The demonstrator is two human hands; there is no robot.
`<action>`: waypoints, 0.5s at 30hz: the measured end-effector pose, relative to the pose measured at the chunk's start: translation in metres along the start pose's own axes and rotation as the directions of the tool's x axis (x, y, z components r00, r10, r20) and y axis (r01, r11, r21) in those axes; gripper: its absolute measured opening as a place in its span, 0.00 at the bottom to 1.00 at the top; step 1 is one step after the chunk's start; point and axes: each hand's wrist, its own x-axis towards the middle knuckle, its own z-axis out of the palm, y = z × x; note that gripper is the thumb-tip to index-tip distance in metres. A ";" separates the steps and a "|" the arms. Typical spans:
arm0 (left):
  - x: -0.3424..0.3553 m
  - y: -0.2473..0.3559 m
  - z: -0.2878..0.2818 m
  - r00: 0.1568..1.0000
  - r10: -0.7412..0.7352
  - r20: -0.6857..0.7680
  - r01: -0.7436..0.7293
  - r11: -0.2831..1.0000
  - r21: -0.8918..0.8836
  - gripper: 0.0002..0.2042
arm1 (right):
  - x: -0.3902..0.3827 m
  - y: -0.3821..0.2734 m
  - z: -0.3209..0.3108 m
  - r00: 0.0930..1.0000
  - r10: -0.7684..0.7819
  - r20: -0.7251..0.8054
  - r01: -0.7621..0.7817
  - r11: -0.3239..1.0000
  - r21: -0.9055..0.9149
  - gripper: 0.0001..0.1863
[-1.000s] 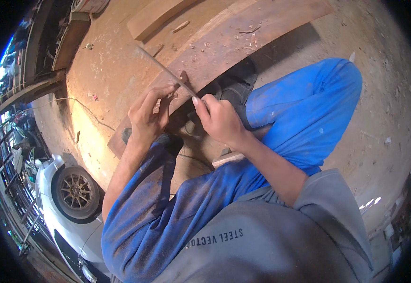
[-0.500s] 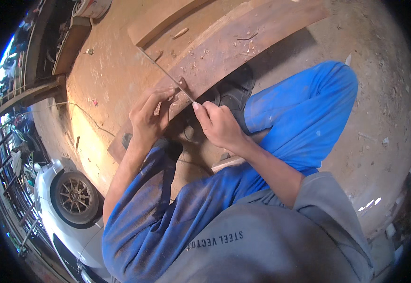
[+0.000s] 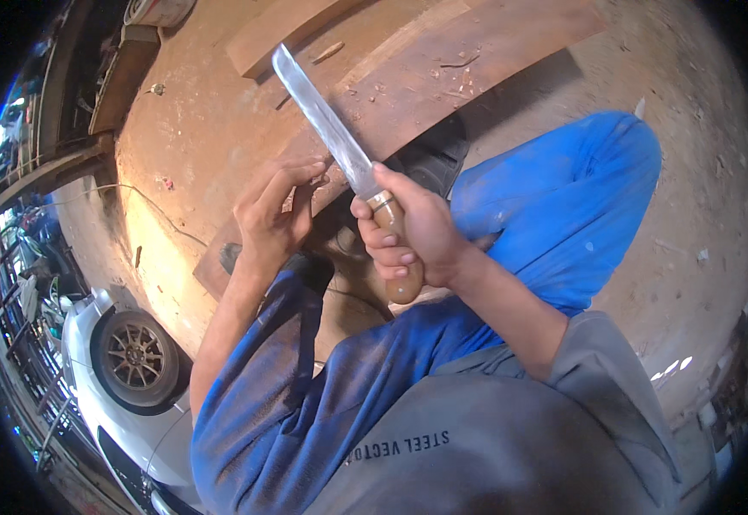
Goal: The person sits on a workshop floor and uses a metal file and a knife to shape a small piece of wood, rotating the item to work on different sides.
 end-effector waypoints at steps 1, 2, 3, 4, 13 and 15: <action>-0.001 -0.002 0.000 1.000 0.005 -0.009 -0.005 1.000 -0.003 0.15 | -0.003 -0.006 0.006 1.000 -0.025 -0.013 0.025 0.999 -0.035 0.29; -0.001 -0.003 0.001 1.000 0.010 -0.016 -0.010 1.000 -0.007 0.15 | -0.006 -0.008 0.017 0.988 -0.125 -0.095 0.108 0.980 -0.167 0.29; -0.003 -0.004 0.000 1.000 0.016 -0.026 -0.016 1.000 -0.008 0.15 | -0.008 -0.005 0.030 0.960 -0.232 -0.158 0.176 0.936 -0.304 0.29; -0.004 -0.005 -0.001 0.999 0.022 -0.036 -0.022 1.000 -0.008 0.15 | -0.010 -0.002 0.038 0.917 -0.344 -0.205 0.228 0.869 -0.438 0.29; 0.004 0.001 -0.004 0.998 0.063 0.005 -0.063 0.998 -0.005 0.12 | 0.020 0.031 -0.034 0.670 -0.737 0.094 0.154 0.014 -0.988 0.19; -0.004 0.001 -0.003 1.000 0.027 0.013 -0.027 1.000 -0.004 0.12 | 0.020 0.029 -0.030 0.675 -0.729 0.110 0.170 0.010 -0.985 0.18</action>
